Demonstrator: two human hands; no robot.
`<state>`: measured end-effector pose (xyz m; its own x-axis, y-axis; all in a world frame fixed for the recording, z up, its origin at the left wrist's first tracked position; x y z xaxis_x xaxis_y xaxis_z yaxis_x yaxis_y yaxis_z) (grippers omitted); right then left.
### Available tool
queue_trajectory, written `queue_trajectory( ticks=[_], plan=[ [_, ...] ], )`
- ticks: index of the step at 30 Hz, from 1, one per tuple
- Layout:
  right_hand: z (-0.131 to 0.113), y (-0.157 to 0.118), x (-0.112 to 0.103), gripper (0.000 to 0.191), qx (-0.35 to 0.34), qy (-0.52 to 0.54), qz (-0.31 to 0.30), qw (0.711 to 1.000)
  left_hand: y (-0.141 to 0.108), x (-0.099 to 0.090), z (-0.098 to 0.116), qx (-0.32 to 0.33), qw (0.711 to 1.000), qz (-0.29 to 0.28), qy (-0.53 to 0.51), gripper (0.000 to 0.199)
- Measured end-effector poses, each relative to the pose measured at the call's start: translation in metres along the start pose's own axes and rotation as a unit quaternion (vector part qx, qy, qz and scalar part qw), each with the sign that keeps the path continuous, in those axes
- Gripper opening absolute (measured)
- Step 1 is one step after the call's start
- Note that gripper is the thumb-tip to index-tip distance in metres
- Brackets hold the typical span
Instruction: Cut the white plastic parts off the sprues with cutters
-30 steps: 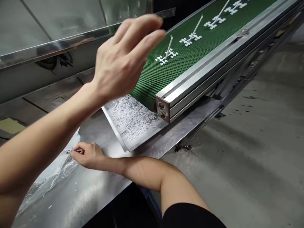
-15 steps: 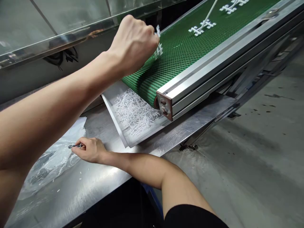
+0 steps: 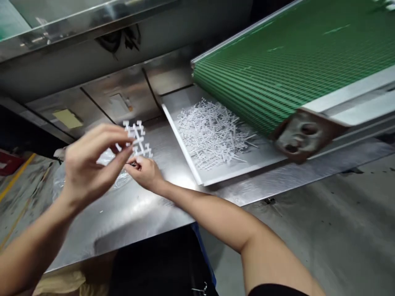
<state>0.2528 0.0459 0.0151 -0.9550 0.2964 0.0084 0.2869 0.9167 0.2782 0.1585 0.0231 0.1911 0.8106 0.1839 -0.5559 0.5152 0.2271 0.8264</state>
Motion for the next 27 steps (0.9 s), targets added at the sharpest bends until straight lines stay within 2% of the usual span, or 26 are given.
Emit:
queue_trajectory(
  ticks=[3,6,9,11,14,18,21,27],
  plan=[
    [0.006,0.0,-0.001,0.025,0.022,0.03,-0.015,0.999,-0.078,-0.02,-0.013,-0.114,0.993,-0.005,-0.031,0.011],
    [0.01,-0.003,-0.001,0.031,0.046,0.052,-0.023,0.997,-0.139,-0.031,-0.024,-0.209,0.977,0.021,-0.043,0.008],
    [0.01,-0.006,-0.002,0.031,0.06,0.057,-0.035,0.996,-0.184,-0.035,-0.037,-0.255,0.964,0.058,-0.038,0.006],
    [0.008,-0.009,-0.003,0.03,0.063,0.047,-0.045,0.996,-0.204,-0.035,-0.044,-0.268,0.96,0.074,-0.031,0.005],
    [0.001,-0.016,-0.006,0.023,0.028,0.0,-0.062,0.998,-0.218,-0.032,-0.047,-0.278,0.957,0.079,-0.025,0.007],
    [-0.009,-0.027,-0.008,0.013,-0.036,-0.065,-0.083,0.994,-0.219,-0.026,-0.043,-0.248,0.967,0.054,-0.024,0.008],
    [-0.014,-0.031,-0.008,0.01,-0.054,-0.085,-0.101,0.99,-0.217,-0.023,-0.042,-0.227,0.973,0.041,-0.028,0.01],
    [-0.017,-0.032,-0.009,0.008,-0.072,-0.089,-0.103,0.988,-0.217,-0.023,-0.044,-0.252,0.967,0.034,-0.018,0.008]
  ],
)
Point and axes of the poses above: each hand's wrist, its own y-axis towards the middle knuckle, its own x-axis out of the palm, z = x × y, the point moved 1 cm from there along y, towards the middle knuckle, and after that the axes turned 11 degrees about z, right-handed, at the moved point
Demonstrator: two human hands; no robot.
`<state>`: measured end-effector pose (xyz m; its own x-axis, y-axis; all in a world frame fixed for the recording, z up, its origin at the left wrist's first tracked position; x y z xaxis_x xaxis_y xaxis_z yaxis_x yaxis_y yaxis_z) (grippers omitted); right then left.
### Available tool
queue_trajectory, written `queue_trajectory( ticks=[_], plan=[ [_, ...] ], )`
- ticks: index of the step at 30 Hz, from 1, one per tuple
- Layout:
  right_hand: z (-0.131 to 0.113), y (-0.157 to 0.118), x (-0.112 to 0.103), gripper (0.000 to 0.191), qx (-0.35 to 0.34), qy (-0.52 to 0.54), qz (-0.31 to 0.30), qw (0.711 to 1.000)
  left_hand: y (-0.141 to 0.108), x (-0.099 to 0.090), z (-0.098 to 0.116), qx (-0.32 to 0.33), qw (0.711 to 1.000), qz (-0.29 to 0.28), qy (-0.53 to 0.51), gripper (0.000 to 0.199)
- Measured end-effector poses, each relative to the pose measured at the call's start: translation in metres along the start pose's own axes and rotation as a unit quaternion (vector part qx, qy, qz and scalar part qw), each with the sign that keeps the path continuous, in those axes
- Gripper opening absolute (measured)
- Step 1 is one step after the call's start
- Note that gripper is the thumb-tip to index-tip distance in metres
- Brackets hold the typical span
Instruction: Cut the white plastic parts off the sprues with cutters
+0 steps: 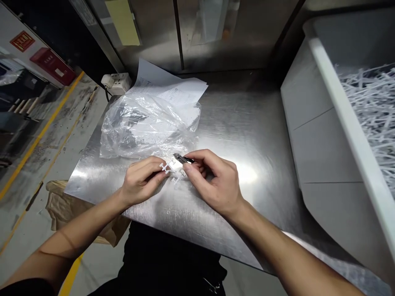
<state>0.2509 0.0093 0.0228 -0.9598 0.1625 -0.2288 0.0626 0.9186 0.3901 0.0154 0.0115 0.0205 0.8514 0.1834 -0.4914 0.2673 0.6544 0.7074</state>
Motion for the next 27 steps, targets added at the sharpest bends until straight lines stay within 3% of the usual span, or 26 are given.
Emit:
queue_trajectory(
  ticks=[27],
  plan=[
    [-0.0016,0.0019,-0.0009,0.012,-0.086,-0.008,-0.04,0.995,-0.002,0.0005,-0.0021,0.013,1.0,-0.006,0.01,0.012]
  ],
)
Point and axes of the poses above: each hand's wrist, its own y-axis towards the middle knuckle, its own x-axis out of the palm, z = x × y, the point moved 1 cm from there along y, towards the middle knuckle, and after that the axes turned 11 degrees about z, right-handed, at the moved point
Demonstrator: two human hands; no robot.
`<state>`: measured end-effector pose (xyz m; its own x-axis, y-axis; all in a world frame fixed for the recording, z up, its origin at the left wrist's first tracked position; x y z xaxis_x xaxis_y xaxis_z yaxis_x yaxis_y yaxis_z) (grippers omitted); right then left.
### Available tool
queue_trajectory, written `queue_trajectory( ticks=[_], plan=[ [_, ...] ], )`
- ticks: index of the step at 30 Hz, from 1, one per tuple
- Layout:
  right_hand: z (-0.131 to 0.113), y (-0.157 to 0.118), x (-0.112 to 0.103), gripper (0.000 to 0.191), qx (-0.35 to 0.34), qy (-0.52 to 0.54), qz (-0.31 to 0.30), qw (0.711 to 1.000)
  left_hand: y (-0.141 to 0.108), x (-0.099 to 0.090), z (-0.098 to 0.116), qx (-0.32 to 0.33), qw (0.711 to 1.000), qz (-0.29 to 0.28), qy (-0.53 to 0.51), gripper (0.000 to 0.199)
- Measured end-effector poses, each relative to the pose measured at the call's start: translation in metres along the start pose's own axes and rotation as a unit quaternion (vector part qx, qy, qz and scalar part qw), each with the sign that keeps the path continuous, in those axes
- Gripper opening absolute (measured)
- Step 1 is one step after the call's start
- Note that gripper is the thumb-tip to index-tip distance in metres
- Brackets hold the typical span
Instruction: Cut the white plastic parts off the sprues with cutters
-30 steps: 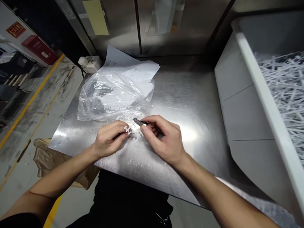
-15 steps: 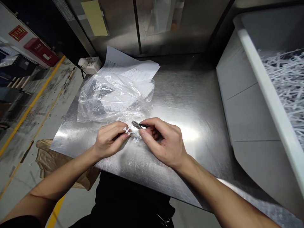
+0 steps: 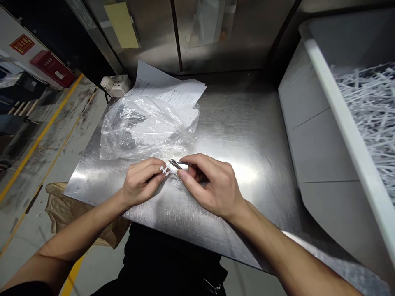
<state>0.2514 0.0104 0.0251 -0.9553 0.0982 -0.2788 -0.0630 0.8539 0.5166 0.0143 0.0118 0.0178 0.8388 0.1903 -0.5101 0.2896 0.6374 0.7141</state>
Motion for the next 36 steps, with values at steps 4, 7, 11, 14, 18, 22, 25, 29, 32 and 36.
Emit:
queue_trajectory(
  ticks=[4,7,11,14,18,22,25,29,32,36],
  plan=[
    [0.0001,0.0009,-0.0004,0.013,-0.004,-0.012,-0.012,1.0,-0.0006,-0.0001,-0.0007,0.009,1.0,-0.004,0.003,0.013],
    [0.0013,0.0002,-0.0002,0.012,-0.007,-0.028,-0.013,1.0,-0.0013,-0.0002,-0.0013,0.011,1.0,-0.008,0.005,0.013],
    [0.0034,-0.0018,0.001,0.011,-0.004,-0.034,-0.011,0.999,-0.0019,-0.0003,-0.0019,0.018,1.0,-0.017,0.018,0.012],
    [0.0038,-0.0026,0.0023,0.011,0.025,-0.029,-0.012,0.999,-0.0026,-0.0003,-0.0024,0.018,0.999,-0.019,0.02,0.012],
    [0.0032,-0.0022,0.0043,0.01,0.063,-0.03,-0.008,0.998,-0.0034,0.0002,-0.0028,0.003,1.0,-0.017,0.01,0.012],
    [0.0033,-0.0015,0.0055,0.01,0.092,-0.027,-0.005,0.995,-0.0031,0.001,-0.0028,-0.023,0.999,-0.031,0.003,0.01],
    [0.0026,-0.0013,0.005,0.01,0.106,-0.025,0.003,0.994,-0.0022,0.0011,-0.0025,-0.033,0.999,-0.025,-0.001,0.008],
    [0.0002,-0.0014,0.0039,0.013,0.116,-0.003,-0.003,0.993,-0.0019,0.0013,-0.0024,-0.039,0.999,-0.02,-0.003,0.009],
    [-0.0013,-0.002,0.0035,0.012,0.092,0.011,-0.005,0.996,-0.0023,0.0012,-0.0025,-0.043,0.999,-0.021,0.0,0.011],
    [-0.001,-0.0037,0.0039,0.01,0.077,0.02,-0.01,0.997,-0.0024,0.0011,-0.0025,-0.039,0.999,-0.026,0.007,0.011]
  ],
)
Point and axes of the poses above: each hand's wrist, its own y-axis towards the middle knuckle, its own x-axis out of the palm, z = x × y, the point moved 1 cm from there along y, towards the middle knuckle, and after that the axes turned 11 degrees about z, right-handed, at the moved point
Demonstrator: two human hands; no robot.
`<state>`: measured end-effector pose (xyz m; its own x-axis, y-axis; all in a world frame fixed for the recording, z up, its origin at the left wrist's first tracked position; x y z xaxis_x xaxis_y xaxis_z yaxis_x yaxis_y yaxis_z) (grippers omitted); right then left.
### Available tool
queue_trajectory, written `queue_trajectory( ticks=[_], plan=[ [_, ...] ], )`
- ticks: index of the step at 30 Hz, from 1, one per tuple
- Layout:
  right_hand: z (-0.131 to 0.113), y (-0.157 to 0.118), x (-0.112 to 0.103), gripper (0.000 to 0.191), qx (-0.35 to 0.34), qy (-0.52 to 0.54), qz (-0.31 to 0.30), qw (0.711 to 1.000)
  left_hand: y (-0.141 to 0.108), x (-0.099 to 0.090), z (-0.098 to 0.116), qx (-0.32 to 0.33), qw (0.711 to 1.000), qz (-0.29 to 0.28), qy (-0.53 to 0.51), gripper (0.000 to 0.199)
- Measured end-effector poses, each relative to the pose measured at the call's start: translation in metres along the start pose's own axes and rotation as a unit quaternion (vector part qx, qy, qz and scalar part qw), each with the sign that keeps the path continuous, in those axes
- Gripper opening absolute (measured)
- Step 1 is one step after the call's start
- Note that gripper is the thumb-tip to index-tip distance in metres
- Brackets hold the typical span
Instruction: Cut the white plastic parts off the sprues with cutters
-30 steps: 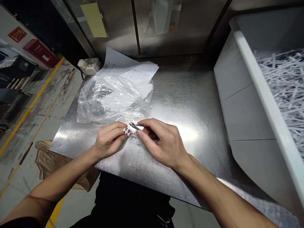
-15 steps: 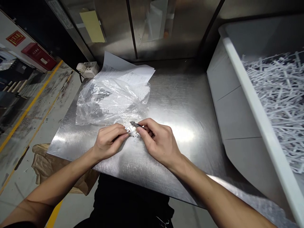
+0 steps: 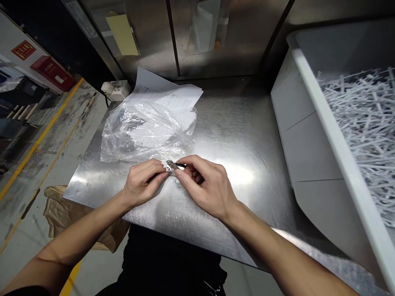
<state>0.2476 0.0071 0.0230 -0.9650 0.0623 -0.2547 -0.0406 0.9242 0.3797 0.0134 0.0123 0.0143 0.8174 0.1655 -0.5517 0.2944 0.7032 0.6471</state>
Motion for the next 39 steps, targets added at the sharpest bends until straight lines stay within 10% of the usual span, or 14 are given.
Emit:
queue_trajectory(
  ticks=[39],
  plan=[
    [-0.0001,-0.002,0.0056,0.012,0.031,-0.015,-0.02,0.999,-0.0008,0.0027,0.0004,0.05,0.997,-0.01,0.053,0.012]
  ],
)
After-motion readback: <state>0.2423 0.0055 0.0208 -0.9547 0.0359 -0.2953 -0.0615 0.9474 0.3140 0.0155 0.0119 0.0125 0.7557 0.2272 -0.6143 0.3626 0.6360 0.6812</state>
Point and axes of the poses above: each hand's wrist, its own y-axis towards the middle knuckle, its own x-axis out of the palm, z = x × y, the point moved 1 cm from there along y, towards the middle knuckle, and after that the axes turned 11 degrees about z, right-handed, at the moved point
